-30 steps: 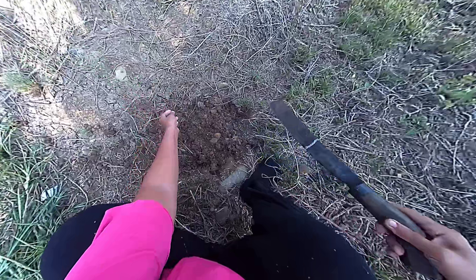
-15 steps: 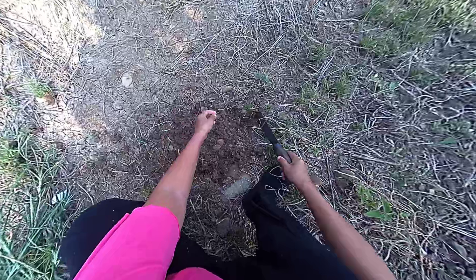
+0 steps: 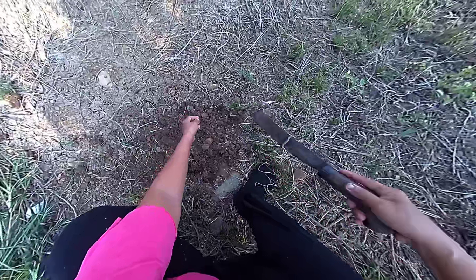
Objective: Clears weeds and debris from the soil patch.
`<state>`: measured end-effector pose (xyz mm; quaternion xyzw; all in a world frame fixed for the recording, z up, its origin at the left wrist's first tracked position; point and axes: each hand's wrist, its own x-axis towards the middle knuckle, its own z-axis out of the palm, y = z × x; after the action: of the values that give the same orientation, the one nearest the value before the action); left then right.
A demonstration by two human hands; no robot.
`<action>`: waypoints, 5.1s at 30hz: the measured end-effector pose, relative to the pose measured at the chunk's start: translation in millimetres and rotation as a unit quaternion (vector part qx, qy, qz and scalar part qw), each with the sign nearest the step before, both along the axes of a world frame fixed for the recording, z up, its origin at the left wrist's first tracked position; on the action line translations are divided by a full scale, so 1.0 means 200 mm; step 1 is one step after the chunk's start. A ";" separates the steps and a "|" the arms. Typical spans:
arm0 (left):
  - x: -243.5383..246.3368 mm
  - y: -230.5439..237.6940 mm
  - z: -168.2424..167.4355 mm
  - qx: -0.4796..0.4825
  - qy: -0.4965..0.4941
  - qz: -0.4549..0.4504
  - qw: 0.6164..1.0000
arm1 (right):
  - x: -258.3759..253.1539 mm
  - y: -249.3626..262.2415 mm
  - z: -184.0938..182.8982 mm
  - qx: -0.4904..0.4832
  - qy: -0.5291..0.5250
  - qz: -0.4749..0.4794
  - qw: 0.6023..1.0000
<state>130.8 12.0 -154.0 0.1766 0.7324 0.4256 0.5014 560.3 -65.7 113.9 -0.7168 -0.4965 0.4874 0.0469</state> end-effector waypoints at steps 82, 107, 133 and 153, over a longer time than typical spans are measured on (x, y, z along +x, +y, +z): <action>-0.21 -0.53 -0.12 -0.254 0.155 -0.186 0.936 | -0.68 0.02 -0.55 -0.095 0.010 0.330 0.939; -0.16 -0.62 -0.16 -0.314 0.122 -0.175 0.925 | -0.54 -0.03 -0.60 0.076 -0.058 0.466 0.880; -0.24 -0.49 -0.08 -0.206 0.016 -0.197 0.958 | -0.56 -0.01 -0.46 -0.164 -0.117 0.449 0.871; -0.64 -0.20 0.96 0.298 -0.180 0.431 0.832 | 0.23 -0.50 0.53 0.041 0.067 0.036 0.996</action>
<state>1.9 -27.2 38.1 -0.0963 0.4689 0.8203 0.3129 605.9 -166.2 219.9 -0.6614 -0.5374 0.5151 0.0915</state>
